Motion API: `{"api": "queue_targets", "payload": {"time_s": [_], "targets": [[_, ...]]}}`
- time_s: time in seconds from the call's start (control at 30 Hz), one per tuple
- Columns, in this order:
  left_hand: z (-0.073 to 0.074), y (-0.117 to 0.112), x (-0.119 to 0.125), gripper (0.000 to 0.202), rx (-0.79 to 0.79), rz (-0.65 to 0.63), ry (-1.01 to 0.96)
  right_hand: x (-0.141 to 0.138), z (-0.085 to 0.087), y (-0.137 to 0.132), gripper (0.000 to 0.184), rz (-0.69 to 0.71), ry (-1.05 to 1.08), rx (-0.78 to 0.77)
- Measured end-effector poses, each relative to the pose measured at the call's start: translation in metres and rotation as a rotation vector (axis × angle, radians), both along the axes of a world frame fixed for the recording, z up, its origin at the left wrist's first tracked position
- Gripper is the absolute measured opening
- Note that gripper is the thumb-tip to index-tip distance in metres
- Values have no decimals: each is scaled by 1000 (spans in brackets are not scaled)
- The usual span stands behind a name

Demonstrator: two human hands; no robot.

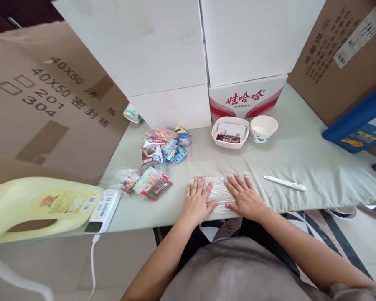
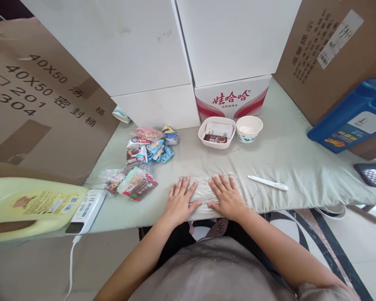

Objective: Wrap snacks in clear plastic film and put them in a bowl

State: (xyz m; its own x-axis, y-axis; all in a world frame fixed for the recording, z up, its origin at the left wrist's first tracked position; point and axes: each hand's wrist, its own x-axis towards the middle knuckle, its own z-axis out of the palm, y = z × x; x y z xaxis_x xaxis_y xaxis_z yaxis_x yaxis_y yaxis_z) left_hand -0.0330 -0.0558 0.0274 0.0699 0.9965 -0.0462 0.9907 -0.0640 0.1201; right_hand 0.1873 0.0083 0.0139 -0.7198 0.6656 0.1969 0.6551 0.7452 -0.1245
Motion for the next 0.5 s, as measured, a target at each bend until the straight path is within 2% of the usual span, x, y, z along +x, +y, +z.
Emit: {"api": "queue_targets", "payload": {"time_s": [0.1, 0.17, 0.2, 0.27, 0.37, 0.5], "targets": [[-10, -13, -32, 65, 89, 65, 15, 18, -12, -2, 73, -113, -43, 10], [-12, -25, -47, 61, 218, 102, -8, 29, -7, -5, 76, -121, -34, 25], [-11, -31, -51, 57, 280, 81, -38, 34, -3, -7, 78, -91, -25, 27], [-7, -41, -51, 51, 340, -58, -123, 42, 5, -10, 83, 19, -8, 13], [-1, -51, -42, 47, 281, -292, -219, 58, 8, -13, 81, 149, 4, -35], [2, -62, -41, 17, 277, -342, -290, 86, 5, -20, 46, 172, 85, -96]]}}
